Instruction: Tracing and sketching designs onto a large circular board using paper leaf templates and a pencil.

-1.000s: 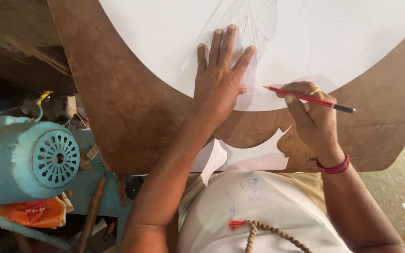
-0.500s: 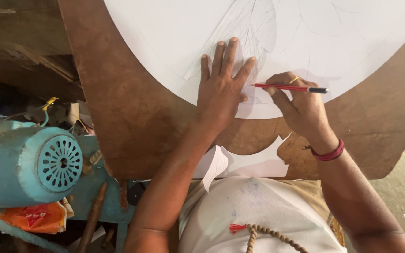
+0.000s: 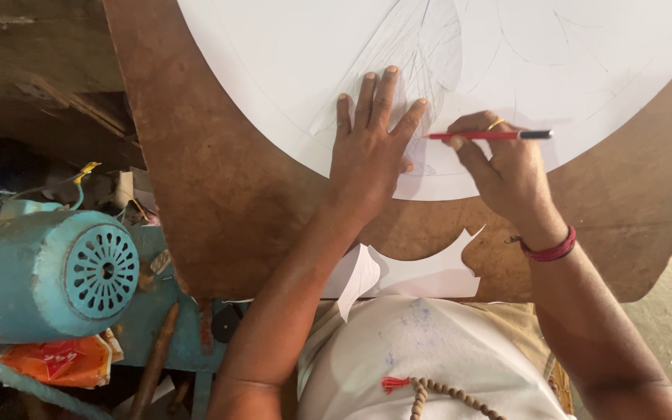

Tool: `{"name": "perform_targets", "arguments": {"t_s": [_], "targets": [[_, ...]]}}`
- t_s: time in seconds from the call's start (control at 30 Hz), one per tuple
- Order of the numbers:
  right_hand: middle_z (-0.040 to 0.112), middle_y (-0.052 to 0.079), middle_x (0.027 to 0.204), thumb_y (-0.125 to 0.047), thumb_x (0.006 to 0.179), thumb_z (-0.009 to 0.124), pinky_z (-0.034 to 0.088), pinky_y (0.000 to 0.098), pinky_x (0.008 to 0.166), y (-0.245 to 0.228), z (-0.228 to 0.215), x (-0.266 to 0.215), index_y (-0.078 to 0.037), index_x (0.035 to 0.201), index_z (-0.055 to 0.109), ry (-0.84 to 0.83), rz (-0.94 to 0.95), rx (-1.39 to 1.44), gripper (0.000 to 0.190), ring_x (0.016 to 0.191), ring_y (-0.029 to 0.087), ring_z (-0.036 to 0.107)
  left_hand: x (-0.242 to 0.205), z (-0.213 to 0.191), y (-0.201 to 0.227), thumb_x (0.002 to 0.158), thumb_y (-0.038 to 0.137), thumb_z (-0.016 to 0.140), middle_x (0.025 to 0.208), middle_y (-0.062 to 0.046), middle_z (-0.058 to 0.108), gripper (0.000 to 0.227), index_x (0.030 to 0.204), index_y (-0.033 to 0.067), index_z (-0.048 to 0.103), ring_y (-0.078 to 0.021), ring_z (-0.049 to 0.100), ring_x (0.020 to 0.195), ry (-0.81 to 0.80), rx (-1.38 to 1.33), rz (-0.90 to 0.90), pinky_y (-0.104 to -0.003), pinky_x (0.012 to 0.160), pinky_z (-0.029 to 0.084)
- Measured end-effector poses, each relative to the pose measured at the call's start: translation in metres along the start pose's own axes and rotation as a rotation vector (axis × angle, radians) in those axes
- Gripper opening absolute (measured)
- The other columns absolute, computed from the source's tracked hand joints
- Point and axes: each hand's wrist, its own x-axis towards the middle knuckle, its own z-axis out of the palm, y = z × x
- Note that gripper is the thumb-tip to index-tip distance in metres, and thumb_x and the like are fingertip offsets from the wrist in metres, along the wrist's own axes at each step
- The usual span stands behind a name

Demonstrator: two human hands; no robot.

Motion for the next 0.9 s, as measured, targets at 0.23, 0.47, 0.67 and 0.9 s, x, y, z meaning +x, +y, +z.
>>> {"name": "perform_targets", "arguments": {"t_s": [0.23, 0.47, 0.67, 0.9], "targets": [[0.073, 0.011, 0.095, -0.009, 0.109, 0.067, 0.052, 0.0342, 0.069, 0.015, -0.015, 0.023, 0.000, 0.108, 0.066, 0.085, -0.144, -0.036, 0.009, 0.080, 0.021, 0.069, 0.001, -0.003, 0.002, 0.073, 0.030, 0.087, 0.165, -0.021, 0.018, 0.083, 0.148, 0.0193, 0.052, -0.0415, 0.019, 0.153, -0.031, -0.002, -0.011, -0.067, 0.121, 0.024], [0.071, 0.013, 0.090, -0.012, 0.113, 0.070, 0.051, 0.0360, 0.072, 0.018, -0.023, 0.042, 0.001, 0.107, 0.066, 0.114, -0.233, -0.114, 0.015, 0.076, 0.023, 0.069, 0.000, -0.005, 0.003, 0.074, 0.030, 0.086, 0.165, -0.021, 0.018, 0.084, 0.149, 0.0189, 0.051, -0.0415, 0.018, 0.154, -0.027, -0.007, -0.013, -0.066, 0.122, 0.022], [0.071, 0.013, 0.093, -0.013, 0.114, 0.069, 0.052, 0.0368, 0.076, 0.018, -0.026, 0.048, 0.001, 0.110, 0.067, 0.083, -0.289, -0.120, 0.015, 0.081, 0.025, 0.069, 0.000, -0.005, 0.003, 0.073, 0.030, 0.086, 0.165, -0.020, 0.019, 0.084, 0.148, 0.0186, 0.052, -0.0411, 0.019, 0.154, -0.018, -0.014, -0.012, -0.066, 0.122, 0.023], [0.070, 0.012, 0.092, -0.012, 0.113, 0.066, 0.052, 0.0360, 0.075, 0.023, -0.030, 0.044, 0.002, 0.110, 0.065, 0.047, -0.236, -0.047, 0.015, 0.084, 0.024, 0.068, 0.004, -0.011, 0.006, 0.071, 0.027, 0.087, 0.164, -0.020, 0.022, 0.085, 0.148, 0.0178, 0.052, -0.0419, 0.022, 0.153, -0.036, 0.002, -0.027, -0.066, 0.121, 0.025]]}}
